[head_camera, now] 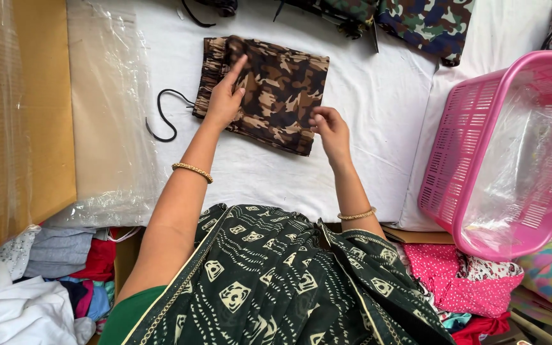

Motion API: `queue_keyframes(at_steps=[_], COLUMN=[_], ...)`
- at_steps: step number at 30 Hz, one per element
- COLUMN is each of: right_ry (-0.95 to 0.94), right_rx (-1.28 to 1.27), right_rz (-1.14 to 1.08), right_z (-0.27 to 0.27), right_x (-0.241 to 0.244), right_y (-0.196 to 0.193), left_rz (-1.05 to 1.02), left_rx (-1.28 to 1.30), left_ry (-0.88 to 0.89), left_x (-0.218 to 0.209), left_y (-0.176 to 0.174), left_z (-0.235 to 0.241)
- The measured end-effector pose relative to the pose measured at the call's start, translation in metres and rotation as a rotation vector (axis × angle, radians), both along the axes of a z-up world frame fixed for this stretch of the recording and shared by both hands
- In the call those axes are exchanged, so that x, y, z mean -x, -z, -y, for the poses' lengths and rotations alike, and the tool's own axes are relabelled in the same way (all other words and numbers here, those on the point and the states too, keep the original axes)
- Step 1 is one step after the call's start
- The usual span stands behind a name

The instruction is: The person folds several pairs of camouflage-patterned pants on a white surface. They smooth out the fabric, fold the pants in half, and then fold them again into smaller rectangles, stacking them neatly.

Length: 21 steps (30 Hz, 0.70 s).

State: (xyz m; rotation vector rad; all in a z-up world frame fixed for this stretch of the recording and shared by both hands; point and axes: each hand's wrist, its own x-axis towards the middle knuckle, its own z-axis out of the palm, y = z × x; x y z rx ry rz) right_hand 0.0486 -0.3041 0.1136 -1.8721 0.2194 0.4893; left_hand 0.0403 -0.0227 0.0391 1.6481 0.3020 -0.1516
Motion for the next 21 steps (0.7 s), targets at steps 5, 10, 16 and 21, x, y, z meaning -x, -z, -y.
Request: queue_keyframes(at_steps=[5,10,16,21], right_ry=[0.059,0.044,-0.367,-0.619], right_rx=[0.089,0.262,0.764,1.057], right_rz=[0.009,0.108,0.506,0.487], right_z=[0.006,-0.014,-0.062,-0.086], right_x=[0.008,0.004,-0.018,-0.046], right_y=[0.012,0.038,0.079,0.098], left_rz=[-0.062,0.057,0.148,0.167], left_rx=[-0.183,-0.511,-1.289,-1.155], left_ry=[0.057,0.028,0.233,0.301], left_x=[0.009,0.007,-0.017,-0.032], left_y=[0.010,0.024,0.031,0.048], left_z=[-0.018,-0.016,0.021,-0.003])
